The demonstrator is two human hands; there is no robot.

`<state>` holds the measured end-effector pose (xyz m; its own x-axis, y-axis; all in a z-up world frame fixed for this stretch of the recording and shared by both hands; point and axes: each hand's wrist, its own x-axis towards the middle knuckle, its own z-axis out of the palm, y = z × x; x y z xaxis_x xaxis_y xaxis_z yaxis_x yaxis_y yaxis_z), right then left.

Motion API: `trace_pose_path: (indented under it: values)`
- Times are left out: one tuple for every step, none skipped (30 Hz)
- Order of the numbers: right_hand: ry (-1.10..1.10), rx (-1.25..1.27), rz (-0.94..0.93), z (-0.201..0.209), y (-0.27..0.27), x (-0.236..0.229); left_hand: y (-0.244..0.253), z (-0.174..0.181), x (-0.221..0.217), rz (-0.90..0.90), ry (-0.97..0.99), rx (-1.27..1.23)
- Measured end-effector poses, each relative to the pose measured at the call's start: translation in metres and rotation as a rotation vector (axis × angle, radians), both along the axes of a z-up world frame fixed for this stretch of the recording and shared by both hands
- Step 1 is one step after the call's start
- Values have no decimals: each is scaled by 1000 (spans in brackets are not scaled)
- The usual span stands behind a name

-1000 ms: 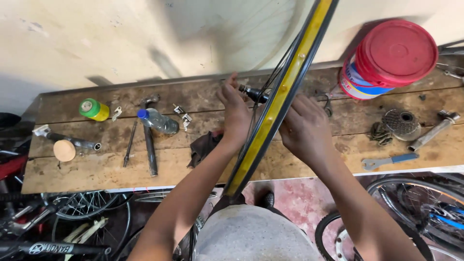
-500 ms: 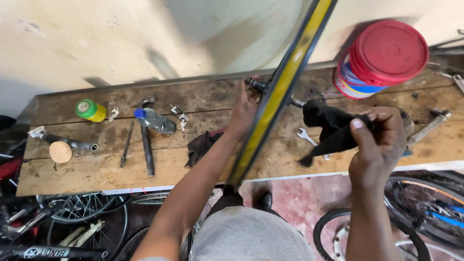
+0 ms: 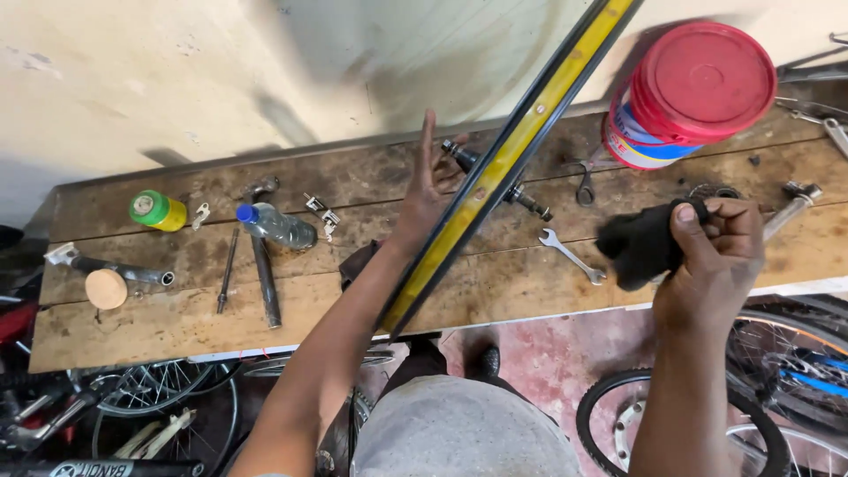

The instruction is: The person works on a bicycle wheel hub, using a wrench to tighten a nut and then wiping the hub and spokes with a black cloth. The person rotates the wheel to access different areas and continues cleaning the hub and axle.

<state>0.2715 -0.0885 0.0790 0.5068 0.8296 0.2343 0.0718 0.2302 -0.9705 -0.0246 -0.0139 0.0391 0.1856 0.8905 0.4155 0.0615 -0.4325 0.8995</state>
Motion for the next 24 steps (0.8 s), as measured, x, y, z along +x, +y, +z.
trace_pose_path:
  values:
    - [2, 4, 7, -3, 3, -2, 2, -1, -8, 7, 2, 4]
    - [30, 1, 34, -6, 6, -4, 5, -2, -15, -12, 70, -62]
    - [58, -8, 61, -9, 7, -6, 5, -4, -23, -32, 138, -134]
    - [60, -9, 67, -8, 13, -12, 2, 14, -30, -26, 140, -136]
    - [-39, 84, 157, -8, 17, -17, -2, 30, -36, -16, 247, -239]
    - [-138, 179, 246, -8, 21, -23, -7, 47, -42, -8, 354, -342]
    - [-136, 182, 248, -1, 25, -30, -7, 47, -49, -6, 356, -339]
    - [-190, 220, 348, 7, 28, -39, -8, 47, -58, -30, 161, -366]
    - [-245, 259, 450, 14, 31, -47, -10, 45, -66, -53, -35, -389]
    - [-244, 262, 453, 19, 35, -57, -9, 48, -63, -50, -34, -386]
    - [-350, 227, 517, 24, 39, -67, -9, 51, -61, -137, -4, -224]
    - [-456, 191, 579, 29, 43, -78, -10, 54, -58, -223, 27, -60]
    - [-457, 196, 592, 27, 44, -80, -14, 56, -52, -210, 25, -58]
    - [-515, 171, 628, 25, 46, -82, -18, 58, -45, -211, -98, -246]
    - [-573, 150, 660, 23, 50, -85, -19, 62, -39, -213, -219, -428]
    - [-574, 161, 669, 27, 54, -87, -9, 63, -39, -202, -221, -420]
    - [-614, 159, 689, 30, 54, -88, -2, 61, -37, -204, -88, -420]
    - [-654, 156, 709, 33, 54, -88, 5, 60, -35, -205, 46, -421]
    - [-659, 158, 709, 33, 58, -86, 5, 63, -33, -206, 42, -417]
    - [-619, 168, 774, 33, 62, -82, 5, 66, -30, -203, 43, -413]
    - [-579, 171, 836, 33, 62, -78, 3, 67, -26, -206, 42, -414]
    - [-585, 165, 833, 33, 62, -77, 8, 55, -27, -212, 37, -415]
    - [-567, 157, 880, 34, 64, -77, 14, 44, -30, -224, -1, -373]
    - [-548, 149, 926, 34, 65, -77, 20, 32, -32, -237, -39, -331]
